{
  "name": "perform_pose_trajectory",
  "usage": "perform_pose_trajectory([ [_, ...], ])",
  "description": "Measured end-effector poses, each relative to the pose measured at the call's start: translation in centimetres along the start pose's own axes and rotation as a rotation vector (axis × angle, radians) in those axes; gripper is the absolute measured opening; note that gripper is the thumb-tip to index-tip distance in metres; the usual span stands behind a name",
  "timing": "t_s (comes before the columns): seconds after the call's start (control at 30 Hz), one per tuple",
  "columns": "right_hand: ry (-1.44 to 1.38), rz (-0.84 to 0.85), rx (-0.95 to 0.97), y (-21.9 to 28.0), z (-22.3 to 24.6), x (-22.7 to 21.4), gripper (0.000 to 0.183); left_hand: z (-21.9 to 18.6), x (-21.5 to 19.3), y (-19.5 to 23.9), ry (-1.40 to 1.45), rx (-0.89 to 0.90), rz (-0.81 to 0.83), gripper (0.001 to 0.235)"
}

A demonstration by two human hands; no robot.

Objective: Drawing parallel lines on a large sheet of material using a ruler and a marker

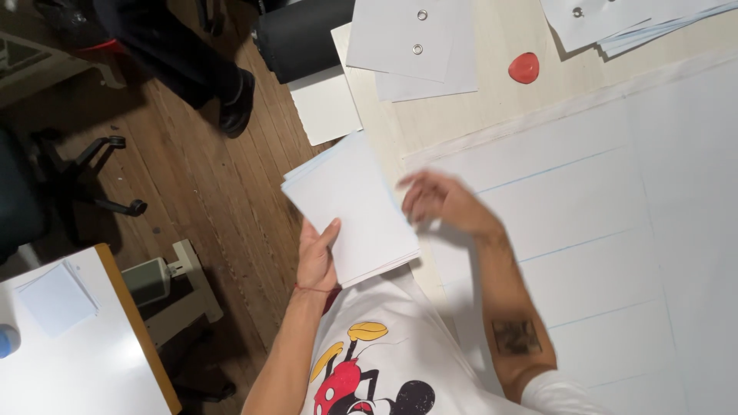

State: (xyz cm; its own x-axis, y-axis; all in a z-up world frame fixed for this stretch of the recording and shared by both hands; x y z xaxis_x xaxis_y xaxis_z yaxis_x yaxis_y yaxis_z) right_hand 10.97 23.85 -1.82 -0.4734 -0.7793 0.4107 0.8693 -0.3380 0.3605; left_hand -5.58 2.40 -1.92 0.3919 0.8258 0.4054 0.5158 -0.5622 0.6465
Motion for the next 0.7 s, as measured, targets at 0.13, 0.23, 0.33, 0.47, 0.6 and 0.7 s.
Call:
perform_pose_trajectory([
  [0.13,0.355,-0.398,-0.33,-5.5,10.0,-6.3,0.018,-1.7,-1.9,1.6,0.027,0.006,-0.055,0.078],
  [0.23,0.823,-0.498,-0.563,-9.8,13.8,-9.9,0.025,-1.8,-3.1,2.5,0.028,-0.018,-0.061,0.083],
  [0.33,1.198,-0.339,-0.576,-14.5,13.7,-10.8,0.064,-2.1,-3.5,3.4,0.014,-0.027,-0.064,0.083],
  [0.47,1.485,-0.276,-0.574,-16.1,12.8,-10.6,0.084,-2.1,-3.9,4.0,0.021,-0.023,-0.081,0.081],
  [0.6,1.578,-0.304,-0.683,-15.9,13.5,-9.4,0.061,-1.6,-5.0,4.2,0.023,-0.031,-0.145,0.086],
  [0.7,1.769,-0.374,-0.844,-16.4,13.7,-11.3,0.057,-1.7,-4.7,3.8,0.024,-0.001,-0.09,0.084],
])
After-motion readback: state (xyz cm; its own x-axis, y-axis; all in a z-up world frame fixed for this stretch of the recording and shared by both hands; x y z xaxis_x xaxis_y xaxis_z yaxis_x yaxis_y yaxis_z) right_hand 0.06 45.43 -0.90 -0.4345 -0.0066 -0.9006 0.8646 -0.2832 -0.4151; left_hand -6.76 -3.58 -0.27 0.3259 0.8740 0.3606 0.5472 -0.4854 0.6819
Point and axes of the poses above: each hand's wrist, its own y-axis away from the middle knuckle, its own x-axis out of the palm, z = x × y, the point moved 9 cm from there along -y, towards the middle knuckle, and after that the axes turned 8 degrees about -y, right-handed, at the moved point
